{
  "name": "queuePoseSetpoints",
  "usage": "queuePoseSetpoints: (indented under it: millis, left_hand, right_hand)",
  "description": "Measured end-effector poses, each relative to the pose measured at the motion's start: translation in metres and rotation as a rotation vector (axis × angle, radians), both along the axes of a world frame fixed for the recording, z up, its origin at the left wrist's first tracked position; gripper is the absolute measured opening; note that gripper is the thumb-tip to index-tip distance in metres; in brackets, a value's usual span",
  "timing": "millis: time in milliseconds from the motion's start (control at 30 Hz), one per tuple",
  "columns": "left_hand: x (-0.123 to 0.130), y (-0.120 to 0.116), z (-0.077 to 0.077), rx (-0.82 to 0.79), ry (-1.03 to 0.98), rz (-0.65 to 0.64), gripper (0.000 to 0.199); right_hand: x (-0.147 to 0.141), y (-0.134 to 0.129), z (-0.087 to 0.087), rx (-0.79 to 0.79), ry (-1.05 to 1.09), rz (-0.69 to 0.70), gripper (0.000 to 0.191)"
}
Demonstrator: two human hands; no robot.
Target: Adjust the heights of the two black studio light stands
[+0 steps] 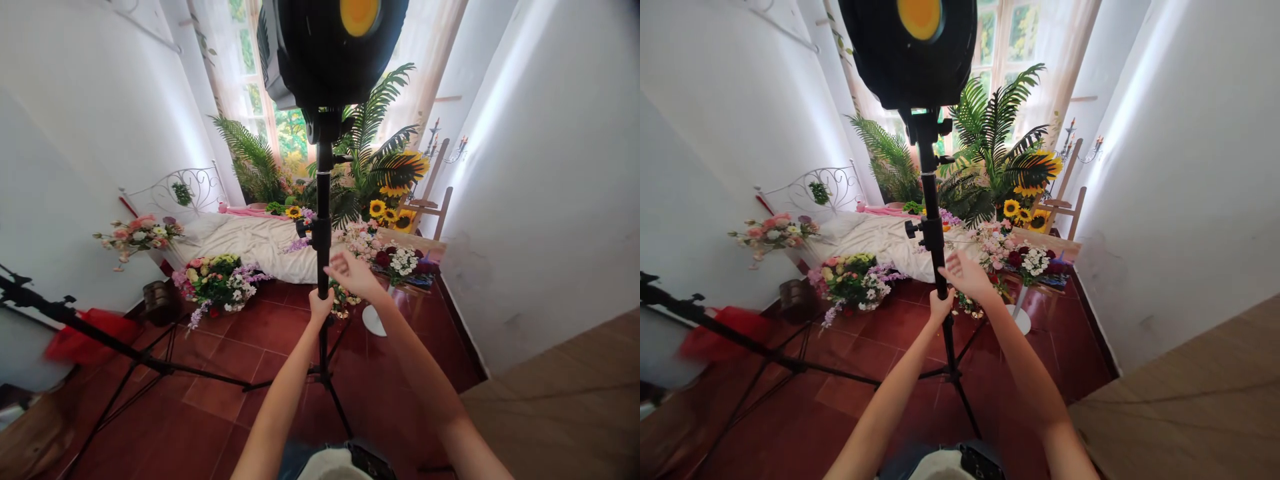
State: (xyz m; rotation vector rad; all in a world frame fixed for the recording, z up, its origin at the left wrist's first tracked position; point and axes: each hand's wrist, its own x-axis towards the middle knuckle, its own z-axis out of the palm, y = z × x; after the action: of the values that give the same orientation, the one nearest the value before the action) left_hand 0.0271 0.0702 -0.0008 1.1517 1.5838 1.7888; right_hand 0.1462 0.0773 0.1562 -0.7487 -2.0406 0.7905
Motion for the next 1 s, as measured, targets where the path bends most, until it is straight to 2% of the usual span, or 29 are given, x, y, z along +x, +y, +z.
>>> queuePoseSetpoints:
  millis: [100, 167, 233, 300, 367, 433, 567, 667, 733, 800, 833, 933, 1000]
  left_hand:
    - [0.000, 0.000, 0.000, 0.014, -0.056, 0.003, 0.032]
    - [0.000, 0.000, 0.001, 0.012, -0.062, -0.008, 0.032]
    - [0.001, -0.002, 0.001, 0.003, -0.047, -0.020, 0.032]
    - [0.002, -0.003, 0.002, -0.012, -0.030, -0.021, 0.031]
    - [0.002, -0.003, 0.002, -0.022, -0.016, -0.018, 0.031]
    - [0.002, -0.004, 0.002, -0.022, -0.003, -0.017, 0.031]
    - [0.000, -0.004, 0.000, -0.023, 0.024, -0.008, 0.029]
    - [0.000, -0.005, 0.001, -0.021, 0.031, -0.002, 0.029]
    - [0.001, -0.006, 0.002, -0.017, 0.025, -0.006, 0.029]
    - [0.002, -0.006, 0.004, -0.015, 0.016, -0.015, 0.029]
    - [0.002, -0.006, 0.004, -0.015, 0.013, -0.018, 0.028]
    - [0.003, -0.006, 0.006, -0.017, 0.011, -0.013, 0.027]
    - [0.003, -0.006, 0.006, -0.014, 0.018, -0.009, 0.027]
  right_hand:
    - [0.018, -0.023, -0.065, -0.104, -0.290, -0.062, 0.028]
    - [0.024, -0.041, -0.102, -0.110, -0.384, -0.073, 0.030]
    - [0.023, -0.056, -0.129, -0.144, -0.382, -0.074, 0.031]
    - [0.016, -0.064, -0.147, -0.252, -0.288, -0.077, 0.032]
    - [0.005, -0.067, -0.160, -0.460, -0.124, -0.077, 0.033]
    - [-0.006, -0.067, -0.168, -0.742, 0.056, -0.063, 0.036]
    - [-0.020, -0.072, -0.170, -1.232, 0.437, 0.047, 0.036]
    - [-0.020, -0.079, -0.168, -1.459, 0.673, 0.201, 0.033]
    - [-0.016, -0.081, -0.168, -1.507, 0.662, 0.240, 0.033]
    - [-0.011, -0.082, -0.169, -1.396, 0.496, 0.125, 0.034]
    - [-0.008, -0.082, -0.170, -1.257, 0.382, 0.023, 0.035]
    - [0.001, -0.085, -0.167, -0.613, 0.041, -0.251, 0.033]
    - [0.007, -0.086, -0.161, -0.236, -0.147, -0.315, 0.030]
